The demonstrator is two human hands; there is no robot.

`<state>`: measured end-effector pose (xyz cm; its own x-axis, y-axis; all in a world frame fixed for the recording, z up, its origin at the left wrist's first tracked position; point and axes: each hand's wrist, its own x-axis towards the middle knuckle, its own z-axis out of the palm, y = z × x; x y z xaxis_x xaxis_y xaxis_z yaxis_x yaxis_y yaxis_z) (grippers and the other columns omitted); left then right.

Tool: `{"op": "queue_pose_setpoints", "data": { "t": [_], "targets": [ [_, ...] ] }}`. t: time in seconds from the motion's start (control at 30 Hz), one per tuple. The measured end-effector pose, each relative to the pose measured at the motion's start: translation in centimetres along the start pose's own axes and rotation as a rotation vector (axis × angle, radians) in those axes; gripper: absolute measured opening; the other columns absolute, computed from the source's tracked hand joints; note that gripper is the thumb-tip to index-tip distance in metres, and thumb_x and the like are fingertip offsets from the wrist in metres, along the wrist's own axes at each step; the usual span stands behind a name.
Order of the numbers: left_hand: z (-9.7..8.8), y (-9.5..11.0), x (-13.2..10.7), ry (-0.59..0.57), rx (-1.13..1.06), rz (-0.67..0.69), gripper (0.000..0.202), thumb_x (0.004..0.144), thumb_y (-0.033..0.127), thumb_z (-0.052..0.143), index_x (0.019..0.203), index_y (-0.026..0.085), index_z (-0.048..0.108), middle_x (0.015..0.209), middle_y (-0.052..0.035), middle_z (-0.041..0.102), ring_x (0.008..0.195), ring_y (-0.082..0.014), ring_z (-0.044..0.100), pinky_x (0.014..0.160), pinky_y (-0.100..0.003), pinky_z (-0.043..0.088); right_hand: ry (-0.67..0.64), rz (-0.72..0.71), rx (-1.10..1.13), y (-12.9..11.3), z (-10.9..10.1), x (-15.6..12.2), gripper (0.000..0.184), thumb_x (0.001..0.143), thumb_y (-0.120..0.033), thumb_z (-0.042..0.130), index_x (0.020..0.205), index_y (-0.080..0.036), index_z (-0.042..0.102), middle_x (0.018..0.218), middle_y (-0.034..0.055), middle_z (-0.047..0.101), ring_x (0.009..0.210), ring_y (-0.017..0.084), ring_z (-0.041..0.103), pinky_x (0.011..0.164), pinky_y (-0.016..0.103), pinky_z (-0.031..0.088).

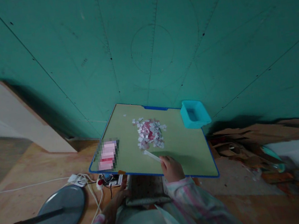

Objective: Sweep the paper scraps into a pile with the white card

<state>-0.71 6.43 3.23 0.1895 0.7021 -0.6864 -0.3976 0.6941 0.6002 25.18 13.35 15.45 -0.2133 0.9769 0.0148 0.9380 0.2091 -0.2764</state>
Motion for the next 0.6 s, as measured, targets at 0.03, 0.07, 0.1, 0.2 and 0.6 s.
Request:
{"op": "queue_pose_setpoints", "data": {
  "t": [0.03,0.07,0.1,0.2,0.6],
  "targets": [
    [0.2,0.2,-0.1,0.008,0.031,0.000,0.082,0.038,0.004,0.051,0.117,0.024,0.042,0.106,-0.0062,0.057,0.087,-0.0216,0.051,0.063,-0.027,0.036,0.007,-0.006,0.003,0.1,0.0,-0.2,0.032,0.088,-0.019,0.040,0.110,-0.021,0.064,0.103,0.0070,0.069,0.090,0.017,0.063,0.079,0.027,0.048],
    [0.3,0.3,-0.3,0.011,0.057,-0.002,0.081,0.038,0.005,0.051,0.116,0.023,0.041,0.104,-0.0061,0.057,0.084,-0.0208,0.051,0.063,-0.028,0.036,0.010,-0.007,0.007,0.3,0.0,-0.4,0.032,0.088,-0.019,0.040,0.109,-0.020,0.064,0.102,0.0071,0.069,0.090,0.017,0.063,0.079,0.027,0.048],
    [0.3,0.4,-0.3,0.006,0.075,-0.008,0.080,0.038,0.006,0.051,0.116,0.023,0.041,0.100,-0.0056,0.057,0.081,-0.0200,0.050,0.062,-0.028,0.036,0.010,-0.002,0.010,0.4,0.0,-0.6,0.032,0.088,-0.019,0.040,0.109,-0.020,0.065,0.102,0.0074,0.069,0.091,0.018,0.063,0.079,0.027,0.048],
    [0.4,0.4,-0.3,-0.003,0.061,-0.022,0.083,0.038,0.006,0.052,0.119,0.022,0.040,0.089,-0.0038,0.056,0.076,-0.0189,0.049,0.061,-0.028,0.034,-0.006,0.040,0.008,0.9,-0.1,-1.0,0.032,0.087,-0.020,0.041,0.109,-0.018,0.065,0.102,0.0084,0.069,0.093,0.019,0.063,0.079,0.028,0.048],
    [0.5,0.2,-0.2,0.034,0.046,0.010,0.086,0.039,0.000,0.050,0.121,0.019,0.039,0.085,-0.0006,0.059,0.072,-0.0174,0.054,0.055,-0.024,0.038,0.060,0.193,0.026,3.0,-0.9,-0.9,0.032,0.088,-0.024,0.041,0.108,-0.016,0.065,0.103,0.0097,0.069,0.089,0.020,0.065,0.076,0.029,0.049]
  ]
}}
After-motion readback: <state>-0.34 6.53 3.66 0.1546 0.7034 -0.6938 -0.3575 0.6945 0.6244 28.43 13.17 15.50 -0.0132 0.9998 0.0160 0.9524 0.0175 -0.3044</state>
